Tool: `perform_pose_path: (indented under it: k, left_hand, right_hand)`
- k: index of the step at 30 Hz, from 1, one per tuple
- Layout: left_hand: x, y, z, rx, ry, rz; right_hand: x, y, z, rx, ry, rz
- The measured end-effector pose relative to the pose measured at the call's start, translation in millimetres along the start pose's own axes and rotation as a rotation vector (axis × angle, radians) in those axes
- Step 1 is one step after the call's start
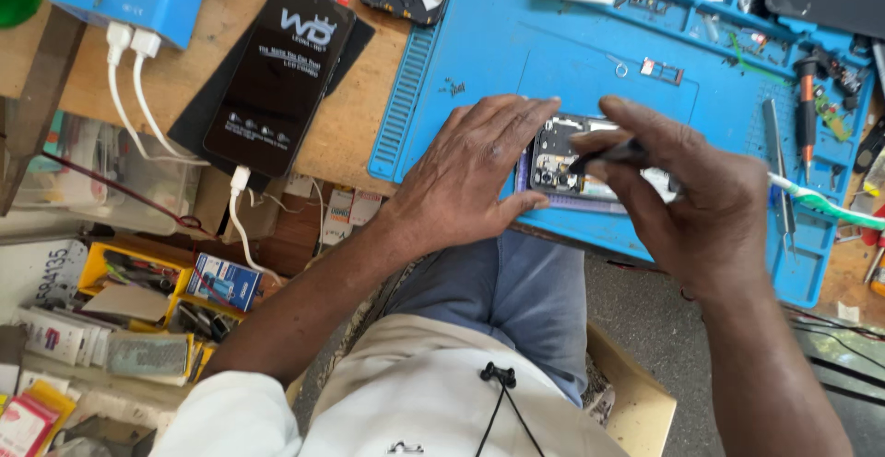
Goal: The person holds a smartphone, removes the back cover, and detaches the camera module. They clean the module with a brush, reattach it, and use a screwdriver to secure screws on the phone's internal frame.
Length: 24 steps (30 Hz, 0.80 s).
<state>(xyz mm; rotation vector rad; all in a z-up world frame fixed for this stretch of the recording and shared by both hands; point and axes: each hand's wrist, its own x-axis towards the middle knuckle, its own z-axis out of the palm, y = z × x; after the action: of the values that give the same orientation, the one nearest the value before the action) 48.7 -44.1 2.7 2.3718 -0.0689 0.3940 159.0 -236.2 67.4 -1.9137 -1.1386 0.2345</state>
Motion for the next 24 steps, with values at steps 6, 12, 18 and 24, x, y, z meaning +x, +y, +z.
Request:
perform_pose_path:
  k: [6, 12, 18, 24]
  left_hand:
    - [1, 0, 1, 0.015, 0.019, 0.003]
    - [1, -1, 0, 0.013, 0.017, 0.001]
    - [2, -1, 0, 0.01, 0.028, 0.017]
    - [3, 1, 0, 0.021, 0.014, 0.0]
  right_hand:
    - [10, -12, -4, 0.021, -0.059, -0.063]
    - [12, -19, 2, -0.006, -0.097, -0.147]
    - [6, -15, 0, -0.046, -0.065, -0.053]
    - [5, -13, 0, -0.127, -0.018, -0.094]
